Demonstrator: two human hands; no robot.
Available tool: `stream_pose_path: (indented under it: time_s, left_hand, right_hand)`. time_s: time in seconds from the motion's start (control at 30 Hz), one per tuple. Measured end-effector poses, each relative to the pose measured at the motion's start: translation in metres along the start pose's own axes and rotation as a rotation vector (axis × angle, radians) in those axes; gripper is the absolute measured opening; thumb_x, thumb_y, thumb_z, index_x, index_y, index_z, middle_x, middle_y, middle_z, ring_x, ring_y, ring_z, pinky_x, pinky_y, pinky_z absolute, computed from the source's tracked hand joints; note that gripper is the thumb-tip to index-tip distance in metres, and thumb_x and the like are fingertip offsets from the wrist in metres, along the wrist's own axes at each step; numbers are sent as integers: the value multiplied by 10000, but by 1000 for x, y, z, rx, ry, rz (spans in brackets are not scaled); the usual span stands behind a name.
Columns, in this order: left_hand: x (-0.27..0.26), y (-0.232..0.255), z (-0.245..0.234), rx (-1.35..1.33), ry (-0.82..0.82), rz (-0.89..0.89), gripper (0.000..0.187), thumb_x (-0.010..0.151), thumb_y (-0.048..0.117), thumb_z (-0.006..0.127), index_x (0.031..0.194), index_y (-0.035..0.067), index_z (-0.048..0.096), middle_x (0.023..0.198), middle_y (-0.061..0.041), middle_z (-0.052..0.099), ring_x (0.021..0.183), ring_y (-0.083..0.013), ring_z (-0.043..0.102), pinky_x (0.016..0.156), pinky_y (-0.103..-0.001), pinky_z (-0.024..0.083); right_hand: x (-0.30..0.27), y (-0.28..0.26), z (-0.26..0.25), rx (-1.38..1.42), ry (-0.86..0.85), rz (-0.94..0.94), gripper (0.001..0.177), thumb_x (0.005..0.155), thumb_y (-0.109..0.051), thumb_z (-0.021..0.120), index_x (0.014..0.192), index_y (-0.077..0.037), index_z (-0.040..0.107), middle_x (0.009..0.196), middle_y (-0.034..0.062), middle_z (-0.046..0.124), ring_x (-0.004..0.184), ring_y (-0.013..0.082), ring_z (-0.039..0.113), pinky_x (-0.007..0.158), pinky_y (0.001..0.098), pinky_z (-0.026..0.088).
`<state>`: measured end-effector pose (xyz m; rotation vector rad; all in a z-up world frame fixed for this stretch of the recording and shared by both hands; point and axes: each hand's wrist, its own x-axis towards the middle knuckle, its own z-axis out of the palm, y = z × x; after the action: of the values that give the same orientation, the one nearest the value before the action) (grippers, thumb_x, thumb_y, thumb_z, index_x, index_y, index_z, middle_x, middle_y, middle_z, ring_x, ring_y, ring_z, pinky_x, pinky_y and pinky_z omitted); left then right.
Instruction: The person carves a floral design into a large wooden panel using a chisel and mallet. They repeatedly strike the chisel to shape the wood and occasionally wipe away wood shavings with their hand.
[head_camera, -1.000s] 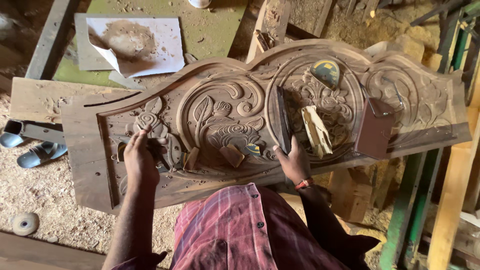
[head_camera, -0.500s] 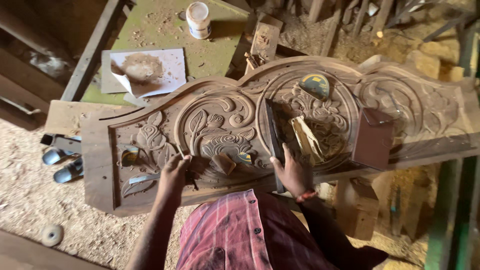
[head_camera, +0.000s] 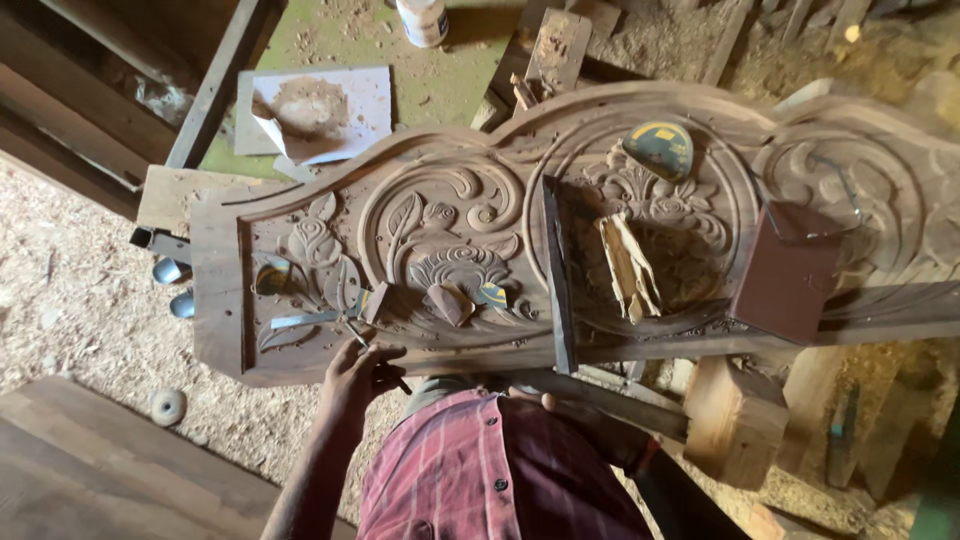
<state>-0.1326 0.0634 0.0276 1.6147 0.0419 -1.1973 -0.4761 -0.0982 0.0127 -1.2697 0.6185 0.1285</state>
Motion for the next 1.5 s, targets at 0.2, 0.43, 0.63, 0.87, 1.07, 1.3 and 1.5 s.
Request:
stream_pose_path:
  time_s: [0.2,0.43,0.63,0.87,1.07,1.3,1.5]
  left_hand:
    - [-10,-6,8,-53,-1,42,647,917,81,630,1518,56,392,1126,-171,676,987,-267,711,908,-423,608]
    - [-9,-20,28,-122,-120,138,601,928,90,657,1489,7,460,1081,-151,682,1019,-247,704,926,-404,610]
    - [-15,-23,37,-80,-50,89,446,975,146,614,1375,-12,496,1067,-178,724,955,-242,731,808,-373,604]
    - [6,-5,47,-147,37,165,371,988,126,596,1306,-39,496,1045,-186,705,887,-254,749,780,-367,632]
    - [86,29,71,-286,4,401,205,1033,50,617,1175,10,475,1105,-154,664,991,-237,719,835,-359,637]
    - [189,74,119,-434,-25,664,173,1048,1,528,1185,52,436,1148,-122,644,1056,-216,725,908,-333,651]
    - [239,83,143,-324,13,723,157,1096,-11,525,1227,36,453,1118,-128,640,1009,-187,699,907,-333,616]
  right_hand:
    - [38,40,9,-45,-114,27,505,1007,-381,508,1364,-45,626,1339,61,698,1229,140,618,1088,295,448]
    - [85,57,23,-112,-143,4,469,1006,-347,519,1334,-38,648,1313,74,716,1210,153,641,1074,305,474]
    - [76,84,24,-136,-144,81,440,1005,-319,528,1309,-33,668,1291,86,731,1195,164,661,1062,313,496]
    - [21,98,-1,-75,-96,187,407,1003,-285,538,1279,-26,690,1265,99,749,1176,177,685,1048,323,522]
    - [-35,37,-40,92,400,259,397,1013,-270,531,1252,-9,711,1250,122,766,1177,205,724,1052,342,558]
    - [35,-68,-47,-510,754,18,601,972,-373,633,1432,1,535,1292,185,702,1184,261,688,971,359,555]
    - [108,-82,-35,-1032,812,226,972,845,-562,703,1555,-7,341,1220,223,686,957,324,727,747,410,600]
